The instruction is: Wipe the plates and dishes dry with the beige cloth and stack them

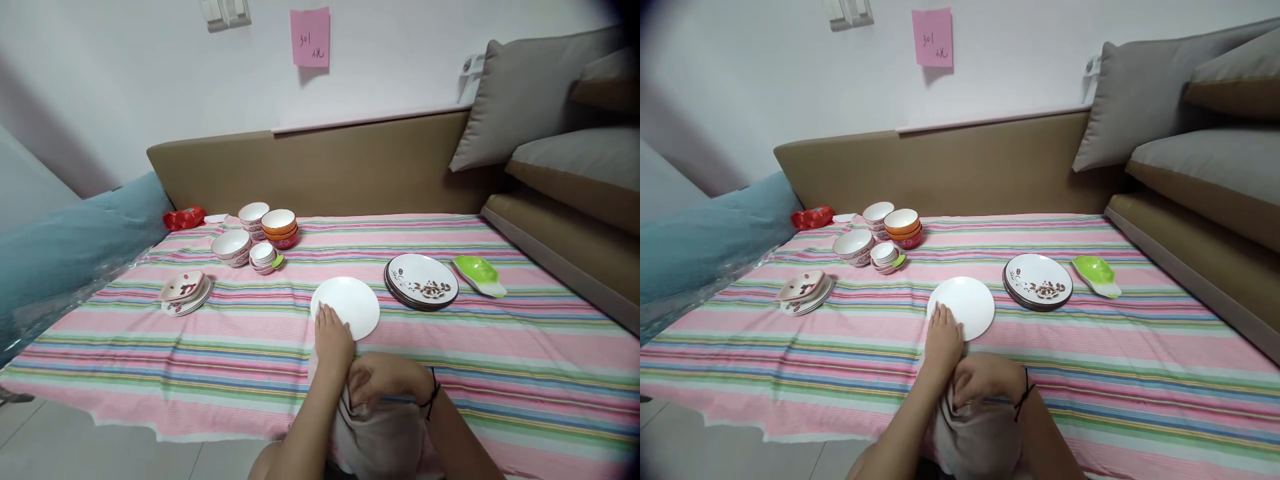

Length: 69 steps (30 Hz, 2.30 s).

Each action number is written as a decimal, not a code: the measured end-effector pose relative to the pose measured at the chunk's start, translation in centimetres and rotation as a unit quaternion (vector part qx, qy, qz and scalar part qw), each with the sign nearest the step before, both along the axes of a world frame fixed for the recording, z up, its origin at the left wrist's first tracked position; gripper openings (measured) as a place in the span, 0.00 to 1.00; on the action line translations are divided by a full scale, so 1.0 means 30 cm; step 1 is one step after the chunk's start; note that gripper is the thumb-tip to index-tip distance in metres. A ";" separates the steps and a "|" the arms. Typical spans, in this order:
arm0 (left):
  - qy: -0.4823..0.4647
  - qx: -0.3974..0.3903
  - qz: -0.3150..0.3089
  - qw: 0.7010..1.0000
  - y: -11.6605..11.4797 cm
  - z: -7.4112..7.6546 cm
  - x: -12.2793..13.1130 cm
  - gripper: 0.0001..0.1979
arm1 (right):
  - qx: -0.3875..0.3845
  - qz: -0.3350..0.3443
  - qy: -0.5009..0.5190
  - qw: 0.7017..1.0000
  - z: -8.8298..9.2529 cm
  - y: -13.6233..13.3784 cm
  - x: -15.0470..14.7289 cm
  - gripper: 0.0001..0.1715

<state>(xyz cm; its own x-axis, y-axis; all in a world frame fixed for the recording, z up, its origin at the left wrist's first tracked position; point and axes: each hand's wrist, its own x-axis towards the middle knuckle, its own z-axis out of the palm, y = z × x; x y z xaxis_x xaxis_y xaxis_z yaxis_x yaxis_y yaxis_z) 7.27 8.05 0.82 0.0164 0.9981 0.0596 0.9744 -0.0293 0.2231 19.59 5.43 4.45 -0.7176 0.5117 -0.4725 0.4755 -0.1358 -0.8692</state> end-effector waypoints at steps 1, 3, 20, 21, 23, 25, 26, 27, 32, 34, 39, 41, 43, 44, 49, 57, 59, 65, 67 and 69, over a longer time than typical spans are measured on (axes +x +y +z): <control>-0.001 0.003 -0.002 1.000 0.004 0.000 0.000 0.28 | 0.020 -0.054 -0.036 0.998 0.002 0.014 0.014 0.13; -0.006 0.008 -0.030 0.999 0.003 0.001 0.000 0.29 | 0.087 -0.173 -0.125 0.973 0.003 0.049 0.059 0.18; -0.235 0.002 -0.042 0.971 0.019 0.067 -0.133 0.18 | 0.224 -0.302 -0.291 0.880 -0.063 0.179 0.079 0.20; -0.251 0.005 -0.035 0.967 0.025 0.067 -0.133 0.19 | 0.222 -0.301 -0.293 0.880 -0.061 0.179 0.079 0.19; -0.260 0.006 -0.031 0.965 0.032 0.065 -0.127 0.20 | 0.221 -0.302 -0.295 0.879 -0.059 0.180 0.078 0.18; -0.215 0.006 -0.053 0.975 0.036 0.053 -0.111 0.19 | 0.221 -0.301 -0.296 0.879 -0.058 0.182 0.074 0.18; -0.174 0.007 -0.068 0.982 0.036 0.045 -0.100 0.20 | 0.222 -0.301 -0.297 0.878 -0.057 0.183 0.072 0.17; -0.128 0.008 -0.078 0.989 0.036 0.034 -0.086 0.20 | 0.222 -0.302 -0.299 0.878 -0.057 0.184 0.070 0.17; 0.029 0.014 -0.077 0.997 0.020 -0.004 -0.016 0.27 | 0.223 -0.305 -0.309 0.873 -0.053 0.183 0.064 0.17; 0.024 0.008 -0.125 0.992 0.006 0.003 -0.006 0.29 | 0.226 -0.305 -0.310 0.872 -0.050 0.181 0.065 0.18; -0.089 -0.029 -0.294 0.951 -0.019 0.056 -0.060 0.22 | 0.235 -0.301 -0.304 0.873 -0.044 0.182 0.075 0.16; -0.141 -0.007 -0.251 0.958 -0.017 0.073 -0.110 0.21 | 0.238 -0.303 -0.307 0.870 -0.033 0.181 0.079 0.16; -0.168 0.029 -0.168 0.971 -0.013 0.082 -0.162 0.17 | 0.246 -0.317 -0.319 0.859 -0.015 0.173 0.081 0.18; -0.168 0.037 -0.127 0.977 -0.012 0.085 -0.185 0.14 | 0.253 -0.324 -0.326 0.851 -0.004 0.165 0.079 0.18; -0.205 -0.066 -0.002 0.977 -0.019 0.080 -0.247 0.15 | 0.259 -0.264 -0.291 0.882 0.032 0.078 0.025 0.17; -0.336 -0.128 0.041 0.932 -0.002 0.064 -0.281 0.14 | 0.210 -0.187 -0.160 0.946 0.008 0.012 -0.045 0.16; -0.356 -0.097 0.081 0.926 -0.005 0.070 -0.288 0.15 | 0.193 -0.178 -0.123 0.957 0.005 0.023 -0.009 0.14; -0.304 -0.073 0.056 0.948 -0.008 0.072 -0.280 0.12 | 0.116 -0.202 0.030 0.972 -0.009 0.035 0.044 0.10; -0.255 -0.077 0.062 0.962 -0.004 0.070 -0.282 0.09 | 0.114 -0.209 -0.011 0.971 -0.010 0.028 0.023 0.10; -0.198 -0.063 0.073 0.975 -0.001 0.076 -0.284 0.04 | 0.145 -0.220 -0.091 0.960 -0.007 0.020 0.002 0.11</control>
